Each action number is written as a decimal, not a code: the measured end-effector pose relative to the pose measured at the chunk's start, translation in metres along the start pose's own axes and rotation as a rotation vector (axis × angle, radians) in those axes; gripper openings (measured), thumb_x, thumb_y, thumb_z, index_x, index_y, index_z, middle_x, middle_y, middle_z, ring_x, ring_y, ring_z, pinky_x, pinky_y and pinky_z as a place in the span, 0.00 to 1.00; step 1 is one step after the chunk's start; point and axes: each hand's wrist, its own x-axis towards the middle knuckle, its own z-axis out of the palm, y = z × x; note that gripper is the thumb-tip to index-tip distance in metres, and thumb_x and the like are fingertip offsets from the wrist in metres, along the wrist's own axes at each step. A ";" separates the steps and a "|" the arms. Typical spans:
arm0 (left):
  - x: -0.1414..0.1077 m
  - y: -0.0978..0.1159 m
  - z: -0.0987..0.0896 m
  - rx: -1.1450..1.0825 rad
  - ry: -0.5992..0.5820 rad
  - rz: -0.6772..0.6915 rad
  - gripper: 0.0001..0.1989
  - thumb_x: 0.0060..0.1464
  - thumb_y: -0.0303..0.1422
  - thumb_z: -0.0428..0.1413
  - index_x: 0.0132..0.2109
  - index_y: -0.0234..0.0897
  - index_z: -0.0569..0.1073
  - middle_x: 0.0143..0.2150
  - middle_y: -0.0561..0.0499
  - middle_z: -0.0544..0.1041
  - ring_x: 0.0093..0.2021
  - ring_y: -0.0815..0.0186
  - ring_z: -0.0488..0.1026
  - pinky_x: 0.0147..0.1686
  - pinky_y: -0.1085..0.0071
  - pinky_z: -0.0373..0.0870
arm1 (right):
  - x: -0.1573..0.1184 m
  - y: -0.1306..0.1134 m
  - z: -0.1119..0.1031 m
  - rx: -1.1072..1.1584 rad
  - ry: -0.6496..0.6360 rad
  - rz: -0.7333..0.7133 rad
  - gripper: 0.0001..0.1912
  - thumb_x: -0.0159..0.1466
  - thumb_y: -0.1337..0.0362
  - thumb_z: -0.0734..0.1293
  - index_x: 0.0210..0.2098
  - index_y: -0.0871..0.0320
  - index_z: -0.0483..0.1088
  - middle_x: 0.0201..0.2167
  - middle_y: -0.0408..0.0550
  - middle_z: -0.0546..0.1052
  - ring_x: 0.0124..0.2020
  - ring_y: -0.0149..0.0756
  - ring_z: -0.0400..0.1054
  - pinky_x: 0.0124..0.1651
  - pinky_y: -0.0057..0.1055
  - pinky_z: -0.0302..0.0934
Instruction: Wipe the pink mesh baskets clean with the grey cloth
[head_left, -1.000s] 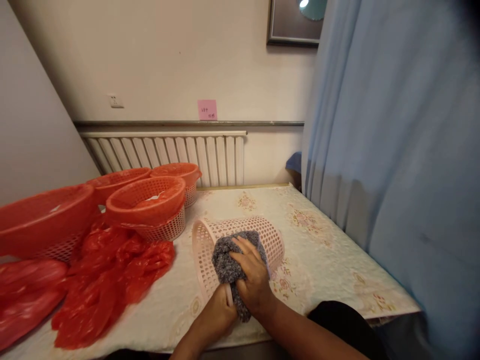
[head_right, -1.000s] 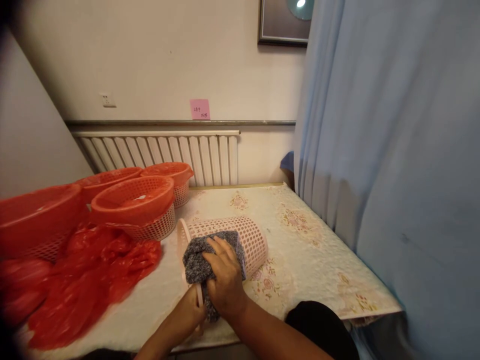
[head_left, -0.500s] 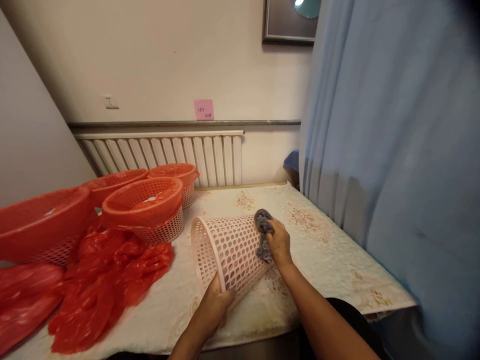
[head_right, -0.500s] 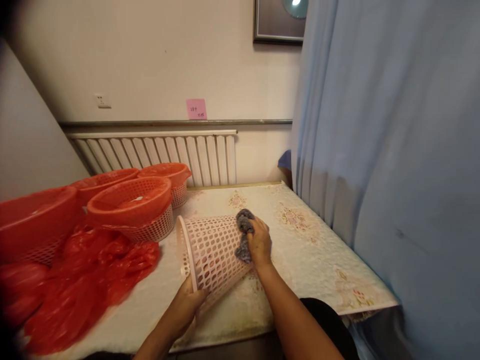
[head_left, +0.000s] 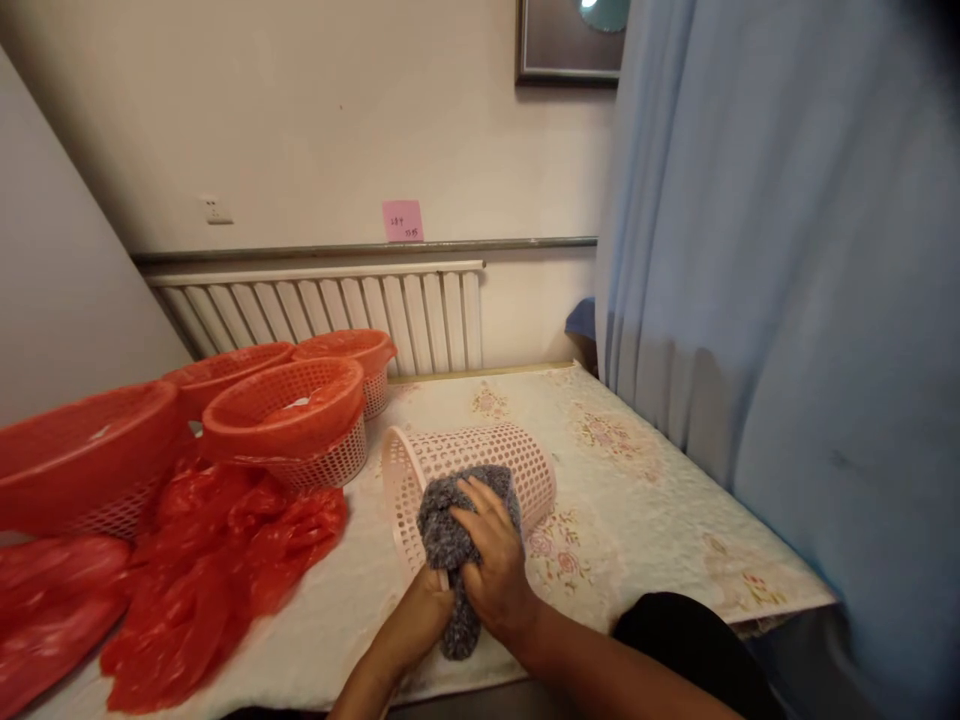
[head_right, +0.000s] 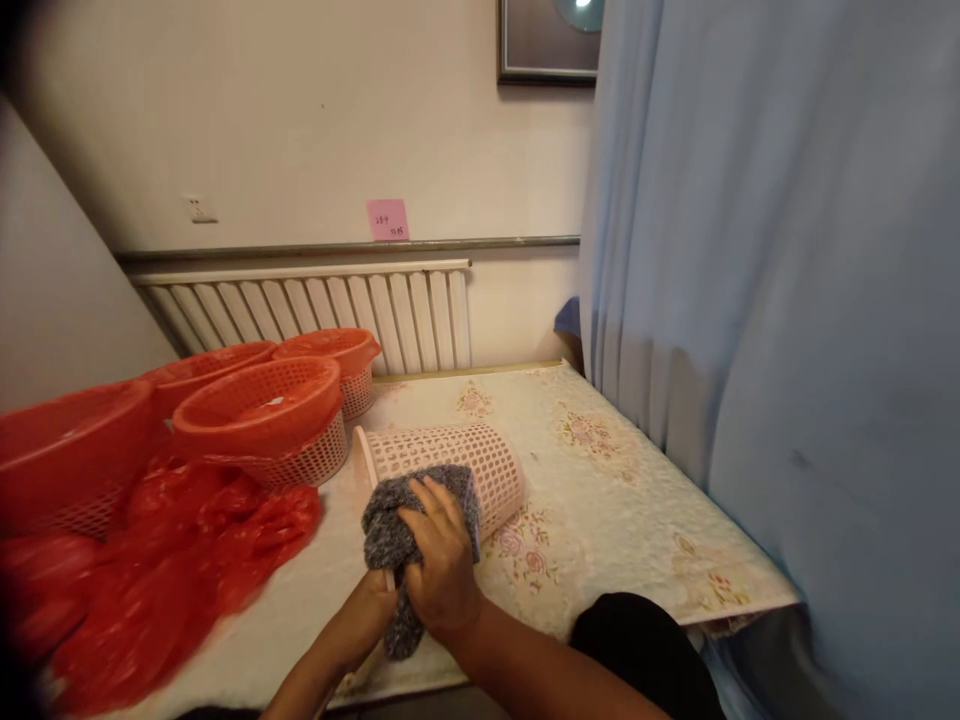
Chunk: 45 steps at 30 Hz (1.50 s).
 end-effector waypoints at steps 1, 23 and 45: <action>-0.004 -0.002 0.001 0.048 -0.024 0.010 0.19 0.52 0.27 0.53 0.51 0.34 0.74 0.47 0.46 0.80 0.55 0.52 0.70 0.59 0.54 0.61 | 0.001 -0.004 -0.001 0.011 0.001 -0.020 0.35 0.43 0.77 0.55 0.51 0.60 0.67 0.62 0.52 0.63 0.66 0.46 0.50 0.65 0.52 0.50; -0.004 0.014 0.023 -0.161 0.135 0.082 0.29 0.44 0.22 0.52 0.56 0.35 0.68 0.52 0.48 0.77 0.57 0.55 0.68 0.62 0.56 0.57 | 0.030 0.034 -0.026 -0.049 -0.033 -0.004 0.34 0.45 0.77 0.56 0.50 0.58 0.69 0.58 0.50 0.68 0.63 0.42 0.56 0.64 0.47 0.52; 0.000 0.003 0.000 -0.039 0.043 0.004 0.19 0.46 0.24 0.54 0.48 0.35 0.77 0.44 0.46 0.81 0.54 0.50 0.71 0.60 0.51 0.60 | -0.003 -0.001 0.006 0.005 0.053 0.030 0.33 0.45 0.77 0.56 0.50 0.58 0.68 0.60 0.51 0.66 0.65 0.45 0.52 0.64 0.51 0.52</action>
